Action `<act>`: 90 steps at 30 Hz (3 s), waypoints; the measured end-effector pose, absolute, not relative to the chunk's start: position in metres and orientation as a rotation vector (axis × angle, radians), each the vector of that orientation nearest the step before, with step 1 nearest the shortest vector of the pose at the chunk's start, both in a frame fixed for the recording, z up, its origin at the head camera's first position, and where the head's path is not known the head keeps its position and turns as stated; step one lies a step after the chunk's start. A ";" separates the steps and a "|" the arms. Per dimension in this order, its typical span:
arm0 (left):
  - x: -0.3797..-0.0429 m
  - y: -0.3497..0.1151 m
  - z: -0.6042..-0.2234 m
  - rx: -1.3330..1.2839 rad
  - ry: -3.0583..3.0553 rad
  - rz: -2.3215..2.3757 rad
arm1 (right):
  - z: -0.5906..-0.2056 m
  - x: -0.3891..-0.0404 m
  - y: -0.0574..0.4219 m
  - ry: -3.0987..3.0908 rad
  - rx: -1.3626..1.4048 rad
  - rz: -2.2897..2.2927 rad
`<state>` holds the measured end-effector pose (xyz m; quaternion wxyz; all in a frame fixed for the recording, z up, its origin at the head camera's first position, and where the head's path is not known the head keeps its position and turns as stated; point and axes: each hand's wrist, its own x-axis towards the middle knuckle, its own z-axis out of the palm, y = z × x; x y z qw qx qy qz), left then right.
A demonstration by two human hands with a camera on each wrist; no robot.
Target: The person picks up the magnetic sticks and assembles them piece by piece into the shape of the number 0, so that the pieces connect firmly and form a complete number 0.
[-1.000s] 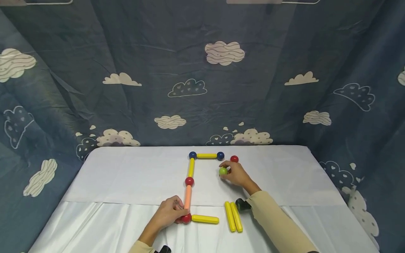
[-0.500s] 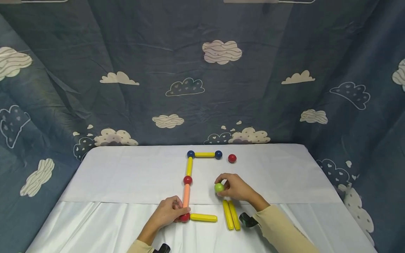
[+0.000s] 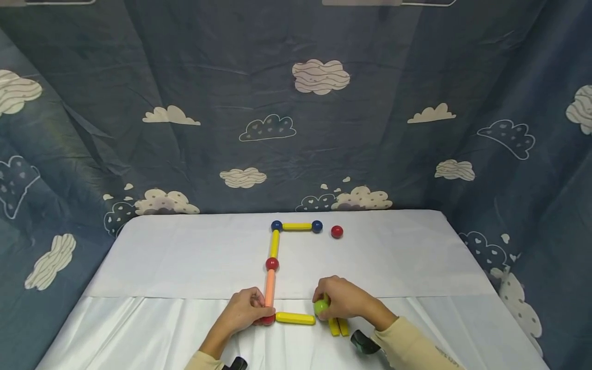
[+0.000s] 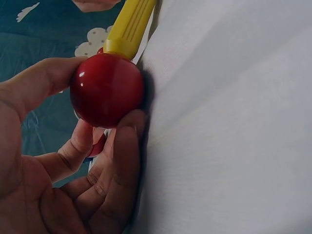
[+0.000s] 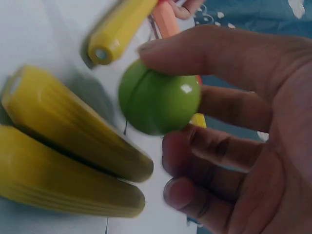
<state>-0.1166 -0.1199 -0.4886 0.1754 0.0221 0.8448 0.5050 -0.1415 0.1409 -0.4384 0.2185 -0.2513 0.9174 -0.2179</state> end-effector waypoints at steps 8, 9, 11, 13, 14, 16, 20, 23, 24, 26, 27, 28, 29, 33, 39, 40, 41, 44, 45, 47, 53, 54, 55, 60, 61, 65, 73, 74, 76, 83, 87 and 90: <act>-0.118 -0.121 -0.490 0.098 2.403 1.442 | -0.445 -0.133 0.132 2.613 -0.709 -0.334; -0.118 -0.121 -0.490 0.099 2.404 1.443 | -0.445 -0.132 0.131 2.625 -0.700 -0.310; -0.118 -0.121 -0.490 0.106 2.409 1.447 | -0.447 -0.132 0.128 2.644 -0.679 -0.278; -0.118 -0.120 -0.490 0.108 2.417 1.447 | -0.447 -0.131 0.127 2.649 -0.666 -0.268; -0.118 -0.120 -0.490 0.105 2.418 1.446 | -0.447 -0.131 0.126 2.649 -0.659 -0.263; -0.118 -0.120 -0.490 0.105 2.422 1.439 | -0.448 -0.131 0.126 2.643 -0.650 -0.271; -0.118 -0.120 -0.490 0.109 2.414 1.443 | -0.450 -0.132 0.127 2.624 -0.639 -0.321; -0.118 -0.121 -0.491 0.113 2.399 1.456 | -0.450 -0.133 0.128 2.600 -0.629 -0.371; -0.118 -0.121 -0.491 0.113 2.397 1.456 | -0.450 -0.134 0.129 2.595 -0.624 -0.382; -0.118 -0.122 -0.492 0.114 2.393 1.460 | -0.450 -0.134 0.129 2.591 -0.620 -0.395; -0.118 -0.122 -0.492 0.113 2.393 1.460 | -0.449 -0.134 0.130 2.591 -0.621 -0.397; -0.118 -0.122 -0.492 0.114 2.395 1.459 | -0.449 -0.134 0.130 2.592 -0.620 -0.399; -0.118 -0.122 -0.492 0.112 2.395 1.458 | -0.449 -0.135 0.130 2.594 -0.617 -0.398; -0.118 -0.121 -0.492 0.103 2.396 1.455 | -0.447 -0.135 0.130 2.582 -0.614 -0.407; -0.118 -0.121 -0.492 0.093 2.397 1.448 | -0.447 -0.135 0.133 2.563 -0.615 -0.469; -0.118 -0.120 -0.492 0.092 2.397 1.445 | -0.447 -0.135 0.135 2.556 -0.617 -0.493; -0.118 -0.120 -0.492 0.090 2.397 1.441 | -0.447 -0.135 0.137 2.547 -0.620 -0.526; -0.118 -0.121 -0.492 0.082 2.407 1.418 | -0.446 -0.139 0.145 2.494 -0.615 -0.686; -0.119 -0.120 -0.492 0.081 2.411 1.411 | -0.446 -0.141 0.148 2.478 -0.605 -0.738; -0.119 -0.121 -0.492 0.076 2.417 1.401 | -0.445 -0.146 0.154 2.462 -0.575 -0.837; -0.120 -0.121 -0.493 0.074 2.430 1.383 | -0.454 -0.158 0.165 2.540 -0.394 -0.908; -0.120 -0.122 -0.493 0.075 2.435 1.376 | -0.456 -0.159 0.166 2.556 -0.367 -0.904; -0.120 -0.122 -0.493 0.075 2.435 1.372 | -0.459 -0.160 0.166 2.568 -0.346 -0.902; -0.121 -0.121 -0.492 0.070 2.431 1.354 | -0.469 -0.161 0.165 2.603 -0.282 -0.865; -0.121 -0.121 -0.492 0.074 2.429 1.356 | -0.469 -0.160 0.165 2.606 -0.282 -0.858; -0.119 -0.121 -0.492 0.096 2.431 1.370 | -0.472 -0.158 0.163 2.665 -0.331 -0.801; -0.119 -0.120 -0.491 0.071 2.429 1.365 | -0.472 -0.161 0.159 2.733 -0.305 -0.758; -0.119 -0.120 -0.491 0.073 2.430 1.365 | -0.473 -0.163 0.159 2.721 -0.292 -0.778; -0.119 -0.120 -0.491 0.075 2.428 1.367 | -0.474 -0.167 0.161 2.680 -0.263 -0.851; -0.120 -0.121 -0.489 0.076 2.425 1.367 | -0.477 -0.186 0.164 2.569 -0.097 -1.137; -0.121 -0.121 -0.491 0.063 2.418 1.357 | -0.481 -0.193 0.161 2.557 -0.016 -1.223; -0.121 -0.120 -0.492 0.062 2.418 1.356 | -0.483 -0.195 0.157 2.548 -0.008 -1.251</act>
